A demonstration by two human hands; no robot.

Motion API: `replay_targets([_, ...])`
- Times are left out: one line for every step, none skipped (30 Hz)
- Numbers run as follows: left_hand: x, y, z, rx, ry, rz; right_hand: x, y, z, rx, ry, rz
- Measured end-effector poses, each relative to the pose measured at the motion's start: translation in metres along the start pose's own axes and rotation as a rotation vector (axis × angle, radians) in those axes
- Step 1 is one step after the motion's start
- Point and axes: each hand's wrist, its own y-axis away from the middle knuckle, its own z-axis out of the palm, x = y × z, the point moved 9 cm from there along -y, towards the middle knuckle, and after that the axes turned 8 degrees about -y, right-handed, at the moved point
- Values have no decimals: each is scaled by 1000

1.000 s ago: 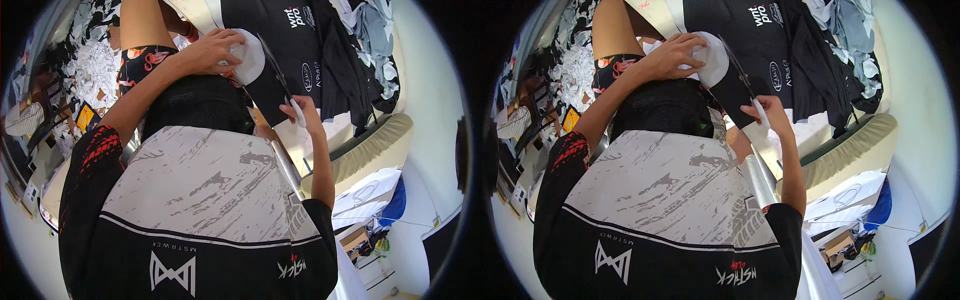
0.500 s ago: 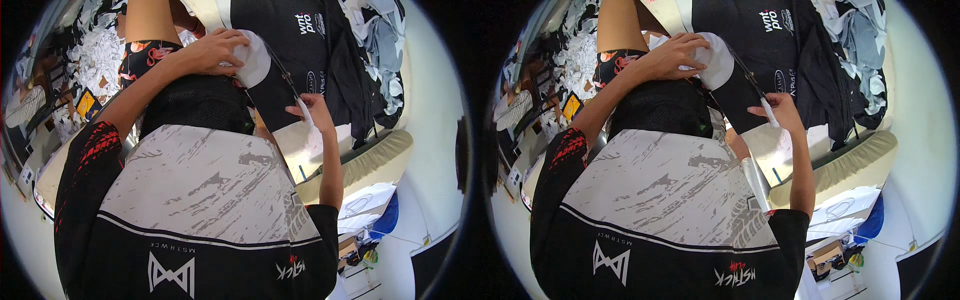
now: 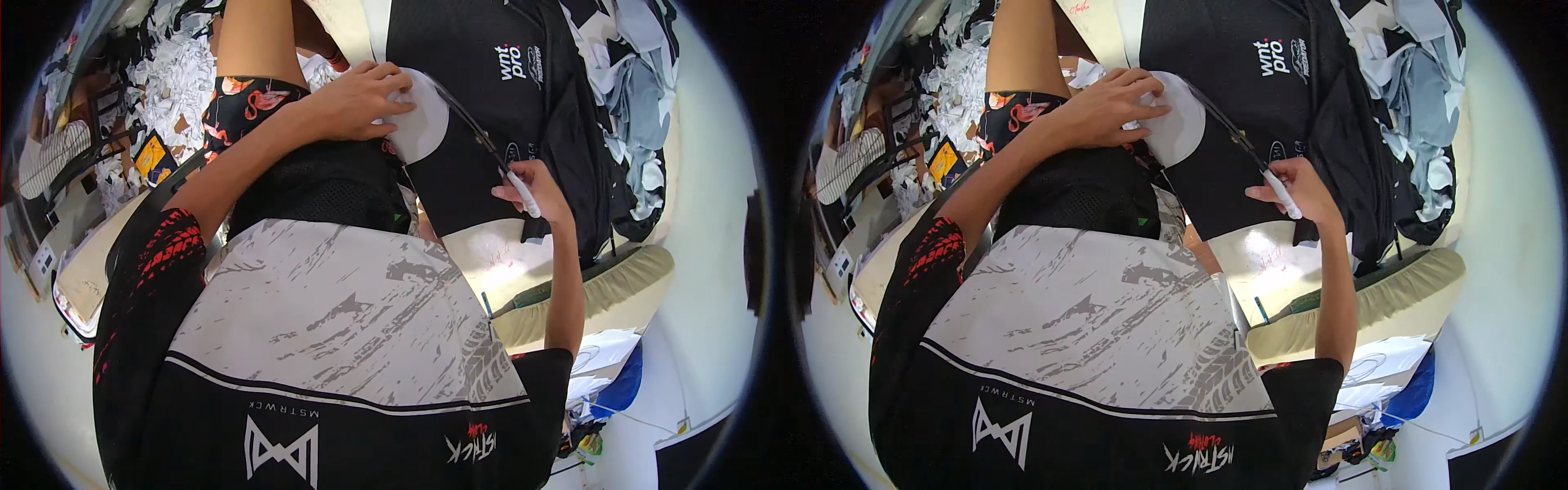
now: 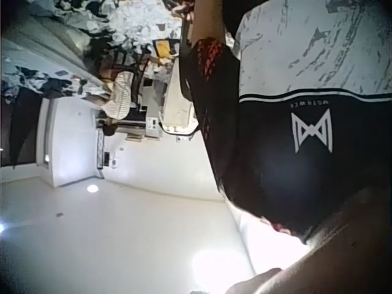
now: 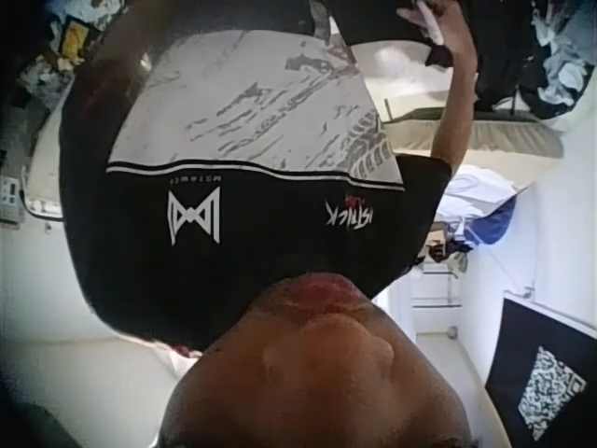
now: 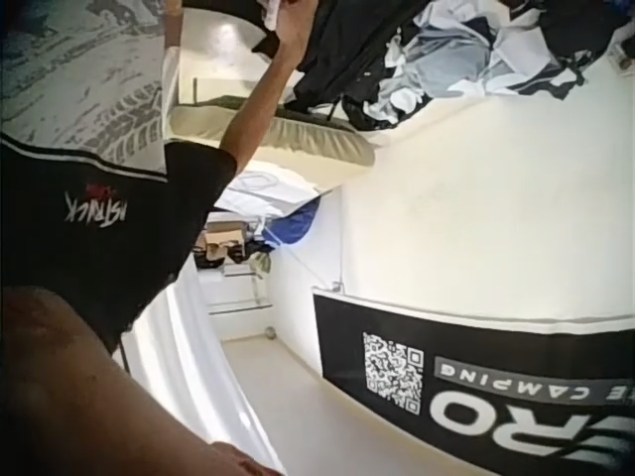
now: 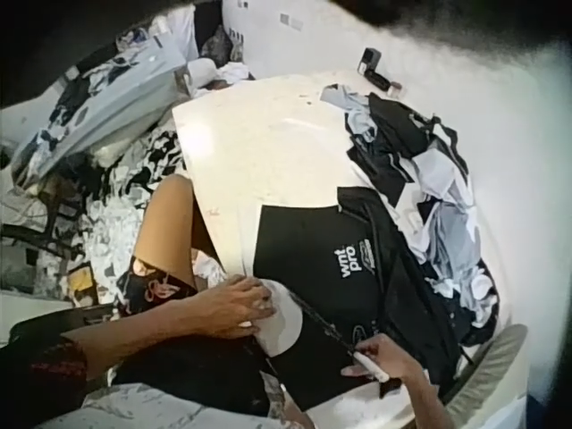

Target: Cutting out clothing patterns from a piece of black fabric using scissors.

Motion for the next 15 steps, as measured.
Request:
replay_targets([-4, 0, 7, -77, 3, -41, 1, -2, -6, 32, 46, 40])
replay_targets([-1, 3, -2, -1, 9, -6, -5, -4, -6, 25, 72, 25])
replay_targets([0, 4, -3, 4, -9, 4, -12, -6, -4, -3, 68, -16])
replay_targets([0, 6, -5, 8, -25, 14, -13, -8, -6, 10, 96, 12])
replay_targets([0, 7, -6, 5, -23, 10, -15, -9, -8, 14, 139, 18])
replay_targets([0, 8, -7, 12, -21, 6, -17, -9, -9, 10, 170, 19])
replay_targets([0, 8, -9, 37, -16, 8, -18, -10, -12, 18, 181, 25])
replay_targets([0, 8, -8, 17, -17, 2, -21, -10, -14, 23, 204, 6])
replay_targets([0, 8, -9, 21, -17, 0, -25, -9, -15, 12, 209, -24])
replay_targets([0, 9, -9, 19, -20, -13, -25, -9, -18, 26, 226, -12])
replay_targets([1, 10, -10, 24, -15, -4, -26, -9, -20, 16, 232, -1])
replay_targets([0, 11, -10, 23, 9, -20, -27, -9, -21, 6, 238, 9])
replay_targets([-2, 12, -9, 6, 35, -47, -30, -9, -21, 4, 239, 10])
replay_targets([-1, 11, -11, 23, 35, -37, -32, -10, -20, -20, 222, 14])
replay_targets([-2, 12, -9, 6, 32, -48, -37, -11, -17, -60, 192, 3])
